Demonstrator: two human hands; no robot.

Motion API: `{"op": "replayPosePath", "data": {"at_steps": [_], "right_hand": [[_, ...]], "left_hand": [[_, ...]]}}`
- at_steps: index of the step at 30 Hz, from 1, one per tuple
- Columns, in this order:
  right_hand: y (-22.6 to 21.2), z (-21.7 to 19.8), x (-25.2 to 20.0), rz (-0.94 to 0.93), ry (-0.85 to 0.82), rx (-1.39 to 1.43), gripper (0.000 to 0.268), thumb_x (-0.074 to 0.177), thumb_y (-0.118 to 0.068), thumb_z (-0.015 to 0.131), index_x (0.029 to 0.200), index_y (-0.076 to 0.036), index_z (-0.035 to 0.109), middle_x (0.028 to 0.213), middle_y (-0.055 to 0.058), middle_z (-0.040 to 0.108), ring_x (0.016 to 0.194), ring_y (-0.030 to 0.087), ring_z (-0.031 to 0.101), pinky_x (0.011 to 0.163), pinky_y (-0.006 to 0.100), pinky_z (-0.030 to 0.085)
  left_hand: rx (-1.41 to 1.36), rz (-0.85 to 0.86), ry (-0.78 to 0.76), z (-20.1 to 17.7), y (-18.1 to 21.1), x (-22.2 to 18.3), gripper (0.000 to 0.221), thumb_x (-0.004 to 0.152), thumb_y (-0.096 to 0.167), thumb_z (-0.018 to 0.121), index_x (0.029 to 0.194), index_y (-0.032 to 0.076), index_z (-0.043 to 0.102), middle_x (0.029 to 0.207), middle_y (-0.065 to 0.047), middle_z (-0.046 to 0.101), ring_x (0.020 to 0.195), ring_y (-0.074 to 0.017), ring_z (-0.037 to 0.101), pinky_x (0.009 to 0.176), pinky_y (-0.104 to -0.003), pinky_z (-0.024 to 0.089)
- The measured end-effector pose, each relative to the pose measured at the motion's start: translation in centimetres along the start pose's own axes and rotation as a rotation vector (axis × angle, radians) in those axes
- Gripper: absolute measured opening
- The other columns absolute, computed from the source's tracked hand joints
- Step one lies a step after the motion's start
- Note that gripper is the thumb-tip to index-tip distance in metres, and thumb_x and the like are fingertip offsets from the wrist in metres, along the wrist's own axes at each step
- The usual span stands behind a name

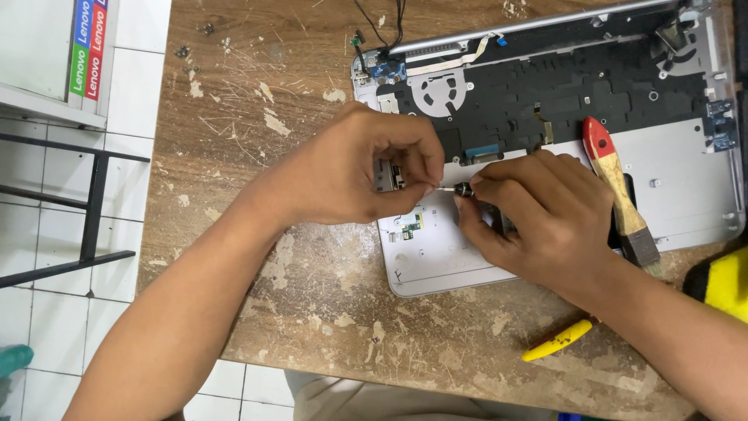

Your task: The person uses a screwdriver to remove screws from the bottom casing of a disassembled laptop. They then use their fingers to lift and remove a small circuit board from the chassis.

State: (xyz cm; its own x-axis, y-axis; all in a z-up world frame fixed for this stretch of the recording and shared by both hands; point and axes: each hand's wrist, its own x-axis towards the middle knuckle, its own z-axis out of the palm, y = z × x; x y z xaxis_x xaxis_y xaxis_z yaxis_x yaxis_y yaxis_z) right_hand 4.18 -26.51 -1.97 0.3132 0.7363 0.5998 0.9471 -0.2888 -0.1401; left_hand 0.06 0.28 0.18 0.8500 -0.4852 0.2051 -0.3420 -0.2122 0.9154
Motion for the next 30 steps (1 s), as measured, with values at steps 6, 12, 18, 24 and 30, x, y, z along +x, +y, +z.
{"op": "replayPosePath", "data": {"at_steps": [6, 12, 18, 24, 30], "right_hand": [[-0.06, -0.33, 0.21, -0.025, -0.013, -0.019, 0.022, 0.102, -0.011, 0.091, 0.089, -0.005, 0.075, 0.093, 0.011, 0.079, 0.076, 0.028, 0.071, 0.062, 0.039, 0.050], [-0.13, -0.62, 0.50, -0.067, -0.007, -0.059, 0.021, 0.103, -0.010, 0.091, 0.090, -0.006, 0.074, 0.092, 0.010, 0.079, 0.075, 0.027, 0.070, 0.063, 0.038, 0.047], [-0.11, -0.85, 0.56, -0.113, 0.003, -0.101, 0.019, 0.104, -0.011, 0.090, 0.092, -0.008, 0.075, 0.096, 0.009, 0.080, 0.075, 0.028, 0.068, 0.066, 0.039, 0.046], [-0.06, -0.44, 0.53, -0.132, 0.054, -0.109, 0.028, 0.102, -0.002, 0.090, 0.086, -0.010, 0.069, 0.093, 0.010, 0.081, 0.076, 0.028, 0.069, 0.068, 0.040, 0.045], [-0.26, -0.44, 0.88, -0.134, 0.081, -0.070, 0.037, 0.103, 0.002, 0.089, 0.078, -0.007, 0.062, 0.090, 0.012, 0.080, 0.075, 0.030, 0.069, 0.065, 0.040, 0.043]], "left_hand": [[0.006, 0.007, 0.006, 0.00, 0.20, 0.05, 0.018, 0.095, -0.008, 0.081, 0.102, 0.005, 0.071, 0.097, -0.007, 0.076, 0.085, -0.0156, 0.077, 0.082, -0.023, 0.072], [0.016, 0.005, -0.001, 0.01, 0.20, 0.01, 0.018, 0.095, -0.008, 0.080, 0.102, 0.006, 0.071, 0.095, -0.007, 0.077, 0.084, -0.0150, 0.078, 0.080, -0.022, 0.072], [0.040, 0.052, -0.007, 0.01, 0.09, -0.02, 0.018, 0.095, -0.012, 0.078, 0.100, 0.004, 0.071, 0.091, -0.007, 0.075, 0.079, -0.0151, 0.076, 0.074, -0.020, 0.070], [0.033, 0.060, -0.031, 0.04, -0.18, -0.09, 0.019, 0.096, -0.014, 0.076, 0.099, 0.004, 0.070, 0.089, -0.007, 0.074, 0.074, -0.0146, 0.075, 0.067, -0.018, 0.069], [0.055, 0.081, -0.030, -0.03, -0.09, 0.01, 0.018, 0.095, -0.013, 0.075, 0.099, 0.004, 0.070, 0.089, -0.007, 0.074, 0.076, -0.0150, 0.075, 0.068, -0.020, 0.068]]}}
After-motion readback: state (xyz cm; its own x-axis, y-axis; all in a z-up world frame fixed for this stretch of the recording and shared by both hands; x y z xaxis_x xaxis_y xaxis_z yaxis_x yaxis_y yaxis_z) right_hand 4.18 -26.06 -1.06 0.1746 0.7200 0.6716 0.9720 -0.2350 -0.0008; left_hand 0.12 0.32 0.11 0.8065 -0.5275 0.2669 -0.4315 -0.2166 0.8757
